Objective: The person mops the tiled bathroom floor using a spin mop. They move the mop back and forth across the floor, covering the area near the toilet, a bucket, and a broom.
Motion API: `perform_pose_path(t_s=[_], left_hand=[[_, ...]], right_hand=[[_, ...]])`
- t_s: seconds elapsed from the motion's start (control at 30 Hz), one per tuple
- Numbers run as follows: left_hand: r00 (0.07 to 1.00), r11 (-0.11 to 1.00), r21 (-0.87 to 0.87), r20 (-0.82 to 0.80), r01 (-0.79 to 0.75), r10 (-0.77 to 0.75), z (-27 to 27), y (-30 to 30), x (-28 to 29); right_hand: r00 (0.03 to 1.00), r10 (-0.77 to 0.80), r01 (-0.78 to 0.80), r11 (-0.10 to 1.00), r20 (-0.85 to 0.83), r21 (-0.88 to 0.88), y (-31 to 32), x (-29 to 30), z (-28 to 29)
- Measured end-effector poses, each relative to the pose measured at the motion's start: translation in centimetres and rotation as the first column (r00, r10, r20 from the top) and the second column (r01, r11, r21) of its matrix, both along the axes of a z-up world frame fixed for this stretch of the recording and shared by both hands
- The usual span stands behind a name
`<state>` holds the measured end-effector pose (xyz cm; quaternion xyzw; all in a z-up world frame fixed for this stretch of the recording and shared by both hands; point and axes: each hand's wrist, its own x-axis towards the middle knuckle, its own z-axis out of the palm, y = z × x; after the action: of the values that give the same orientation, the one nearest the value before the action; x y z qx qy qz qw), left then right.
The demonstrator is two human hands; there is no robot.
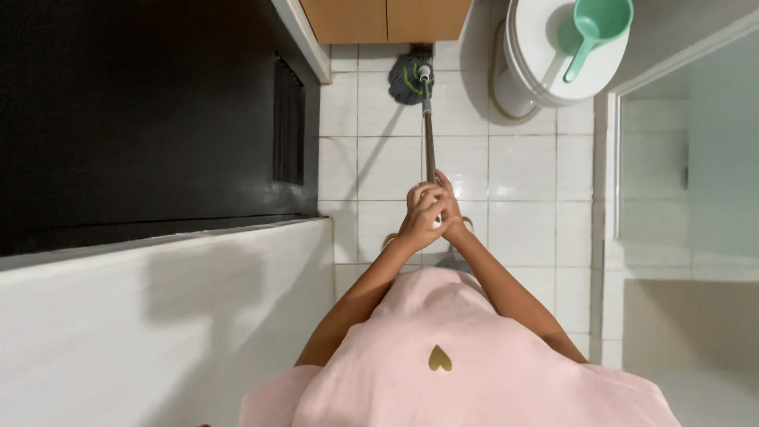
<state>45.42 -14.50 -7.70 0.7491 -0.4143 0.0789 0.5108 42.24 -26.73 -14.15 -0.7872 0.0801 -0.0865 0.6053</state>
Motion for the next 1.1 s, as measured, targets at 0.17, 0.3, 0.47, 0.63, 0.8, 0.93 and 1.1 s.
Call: perform_pose_path(t_s=[0.17,0.3,0.47,0.63,0.8,0.93,1.1], left_hand=[[0.955,0.994,0.097,-0.295,0.039,-0.009,-2.1,4.0,0.9],[0.906,0.993,-0.028,-0.413,-0.117,0.095,-8.1,7.2,2.6],[0.819,0.928,0.335,-0.478,-0.164,0.318,-9.0,7.7,3.1],[0.771,0.964,0.234,-0.588,-0.126,0.244,-7.9,4.1,4.0],[0.888,0.941,0.339,-0.432,-0.006,0.161,-12.9,0.6,7.1],[0.981,0.779,0.626,-0.171,0.038,0.090,-13.3,-2.6,4.3],[0.989,0.892,0.453,-0.140,0.015,0.055,-13.1,-8.0,-1.3]], right_hand=[[0.956,-0.267,0.292,0.905,0.123,-0.309,3.7,-2.7,0.6],[0.949,-0.260,0.301,0.915,0.178,-0.269,4.4,-2.5,4.9],[0.937,-0.076,0.109,0.991,0.342,-0.079,5.4,-1.8,12.4],[0.903,0.065,-0.065,0.998,0.426,-0.014,7.0,-3.3,17.8],[0.859,0.140,-0.184,0.982,0.492,0.040,5.6,-7.2,20.5],[0.838,0.090,-0.168,0.981,0.538,0.098,2.9,-10.8,22.4],[0.812,0.028,-0.125,0.984,0.583,0.127,-0.8,-15.0,32.4]])
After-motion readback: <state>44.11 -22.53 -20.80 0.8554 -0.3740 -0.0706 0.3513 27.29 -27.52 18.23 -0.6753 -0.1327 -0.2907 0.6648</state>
